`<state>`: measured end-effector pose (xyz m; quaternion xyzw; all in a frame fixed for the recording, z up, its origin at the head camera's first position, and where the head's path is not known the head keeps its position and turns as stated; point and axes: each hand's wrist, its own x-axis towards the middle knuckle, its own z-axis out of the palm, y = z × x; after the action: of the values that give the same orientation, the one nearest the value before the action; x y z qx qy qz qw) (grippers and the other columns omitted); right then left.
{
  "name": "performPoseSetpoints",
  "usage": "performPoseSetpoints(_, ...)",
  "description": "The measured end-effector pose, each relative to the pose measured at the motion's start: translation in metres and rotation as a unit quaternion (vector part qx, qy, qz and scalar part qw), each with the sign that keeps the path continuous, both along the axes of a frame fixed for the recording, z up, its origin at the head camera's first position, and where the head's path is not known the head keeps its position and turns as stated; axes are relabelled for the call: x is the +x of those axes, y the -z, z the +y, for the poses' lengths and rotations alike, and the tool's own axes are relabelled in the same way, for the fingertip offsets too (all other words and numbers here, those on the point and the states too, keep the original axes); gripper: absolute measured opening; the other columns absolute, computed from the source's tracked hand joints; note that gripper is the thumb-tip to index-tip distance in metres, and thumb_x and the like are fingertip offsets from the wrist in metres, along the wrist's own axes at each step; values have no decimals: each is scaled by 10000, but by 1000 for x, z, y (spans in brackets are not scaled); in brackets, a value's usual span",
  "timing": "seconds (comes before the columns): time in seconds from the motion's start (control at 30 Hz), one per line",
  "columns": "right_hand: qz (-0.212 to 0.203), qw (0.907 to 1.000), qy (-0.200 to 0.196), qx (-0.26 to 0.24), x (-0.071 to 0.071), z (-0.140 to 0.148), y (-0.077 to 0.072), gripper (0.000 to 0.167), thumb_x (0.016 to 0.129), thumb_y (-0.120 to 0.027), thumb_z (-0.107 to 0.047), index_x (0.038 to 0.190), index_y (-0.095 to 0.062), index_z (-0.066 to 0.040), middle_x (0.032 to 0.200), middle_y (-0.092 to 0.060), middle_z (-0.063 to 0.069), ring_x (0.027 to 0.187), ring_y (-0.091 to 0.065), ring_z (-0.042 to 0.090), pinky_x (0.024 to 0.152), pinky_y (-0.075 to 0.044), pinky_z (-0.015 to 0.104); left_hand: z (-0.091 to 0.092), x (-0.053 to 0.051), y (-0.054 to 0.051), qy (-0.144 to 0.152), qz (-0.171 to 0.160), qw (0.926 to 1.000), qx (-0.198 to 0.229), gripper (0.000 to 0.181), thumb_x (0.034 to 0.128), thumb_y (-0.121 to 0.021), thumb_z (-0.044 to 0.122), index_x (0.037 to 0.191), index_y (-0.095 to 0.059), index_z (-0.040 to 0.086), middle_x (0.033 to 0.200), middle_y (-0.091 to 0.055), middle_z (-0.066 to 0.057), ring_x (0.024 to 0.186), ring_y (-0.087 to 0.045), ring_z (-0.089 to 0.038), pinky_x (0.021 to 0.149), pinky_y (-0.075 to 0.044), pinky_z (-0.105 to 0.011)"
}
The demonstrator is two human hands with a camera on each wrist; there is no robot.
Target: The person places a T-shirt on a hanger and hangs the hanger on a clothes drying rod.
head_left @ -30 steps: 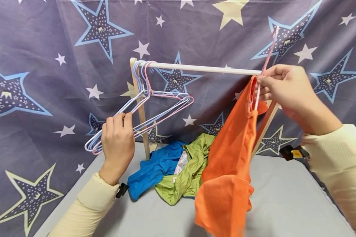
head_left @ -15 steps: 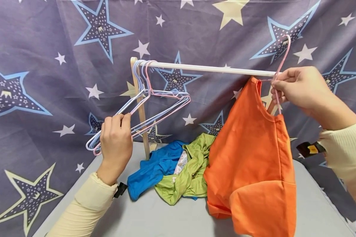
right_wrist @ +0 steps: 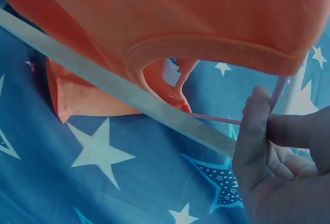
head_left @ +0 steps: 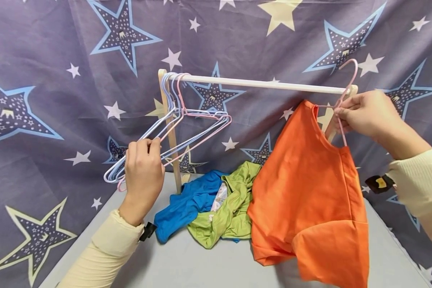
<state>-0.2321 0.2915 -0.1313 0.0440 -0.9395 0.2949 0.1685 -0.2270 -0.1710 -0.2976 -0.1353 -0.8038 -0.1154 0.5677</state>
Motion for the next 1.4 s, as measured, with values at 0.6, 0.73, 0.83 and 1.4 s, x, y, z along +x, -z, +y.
performPoseSetpoints(0.6, 274, 9970, 345, 637, 2, 5, 25, 354, 988, -672, -276, 1037, -757, 64, 650, -733, 18, 555, -685, 81, 588, -405, 171, 11, 3, -4, 252, -600, 9972, 374, 134, 960, -627, -26, 1030, -675, -129, 921, -626, -268, 806, -526, -431, 704, -483, -518)
performPoseSetpoints(0.73, 156, 9979, 335, 536, 3, 4, 29, 343, 992, -667, -263, 1014, -749, 69, 652, -729, 38, 562, -701, 131, 554, -438, 176, 12, 3, -6, 399, -897, 9939, 504, 137, 948, -671, -4, 1017, -704, -117, 891, -641, -253, 790, -543, -434, 739, -481, -528)
performPoseSetpoints(0.83, 130, 9973, 375, 615, 4, 3, 31, 340, 990, -666, -265, 992, -749, 65, 630, -718, 24, 559, -690, 130, 568, -429, 195, 12, 1, -8, 558, -1148, 9898, 632, 152, 949, -700, 44, 1004, -736, -94, 875, -666, -234, 792, -593, -434, 746, -492, -546)
performPoseSetpoints(1.4, -158, 9979, 238, 575, 6, 2, 43, 338, 993, -651, -270, 977, -745, 55, 633, -716, 45, 591, -720, 184, 567, -460, 157, 10, -3, -14, 1002, -2094, 9685, 907, 175, 957, -702, 94, 1031, -776, -45, 931, -730, -218, 900, -676, -453, 814, -475, -579)
